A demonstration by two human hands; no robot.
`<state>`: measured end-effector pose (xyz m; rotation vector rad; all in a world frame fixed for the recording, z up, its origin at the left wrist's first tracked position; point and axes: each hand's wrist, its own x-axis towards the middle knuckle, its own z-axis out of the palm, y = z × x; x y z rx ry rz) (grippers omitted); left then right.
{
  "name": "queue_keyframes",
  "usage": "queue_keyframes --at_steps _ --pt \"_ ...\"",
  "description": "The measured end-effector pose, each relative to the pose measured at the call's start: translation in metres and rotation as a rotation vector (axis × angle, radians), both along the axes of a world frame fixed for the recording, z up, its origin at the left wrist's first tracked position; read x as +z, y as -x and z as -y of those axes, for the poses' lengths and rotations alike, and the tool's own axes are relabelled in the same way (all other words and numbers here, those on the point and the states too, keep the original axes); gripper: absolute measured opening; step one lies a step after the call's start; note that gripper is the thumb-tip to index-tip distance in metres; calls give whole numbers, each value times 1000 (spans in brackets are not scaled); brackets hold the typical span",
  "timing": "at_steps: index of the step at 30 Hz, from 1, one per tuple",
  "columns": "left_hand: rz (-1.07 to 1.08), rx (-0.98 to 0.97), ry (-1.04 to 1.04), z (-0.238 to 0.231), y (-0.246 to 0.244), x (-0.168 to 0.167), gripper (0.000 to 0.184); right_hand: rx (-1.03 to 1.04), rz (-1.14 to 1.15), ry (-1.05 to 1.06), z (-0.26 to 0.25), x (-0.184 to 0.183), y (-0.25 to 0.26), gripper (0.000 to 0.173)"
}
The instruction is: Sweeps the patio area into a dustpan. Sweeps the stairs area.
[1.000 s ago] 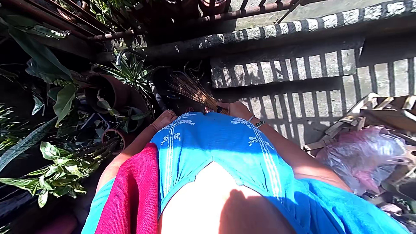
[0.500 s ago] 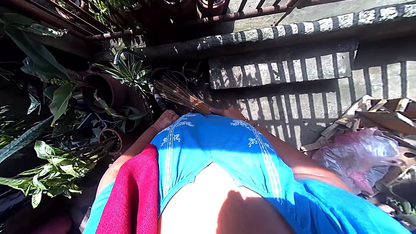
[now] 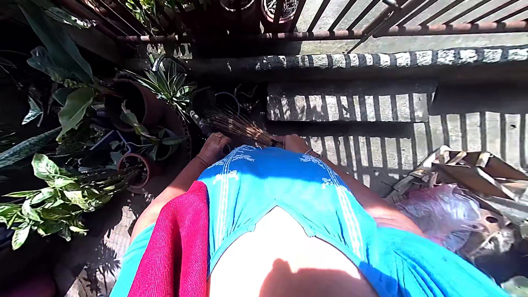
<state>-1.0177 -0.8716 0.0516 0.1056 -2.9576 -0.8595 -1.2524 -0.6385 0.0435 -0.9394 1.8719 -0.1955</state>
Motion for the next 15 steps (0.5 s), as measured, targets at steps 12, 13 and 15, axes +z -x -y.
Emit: queue_keyframes --at_steps 12,13,15 --pt "-391 748 -129 -18 -50 8 14 -882 394 181 -27 44 -16 38" --pt "-402 804 -156 -22 -57 9 14 -950 459 160 -21 44 -17 35" --pt "-418 896 -198 -29 -71 9 14 -997 531 139 -8 49 -20 26"
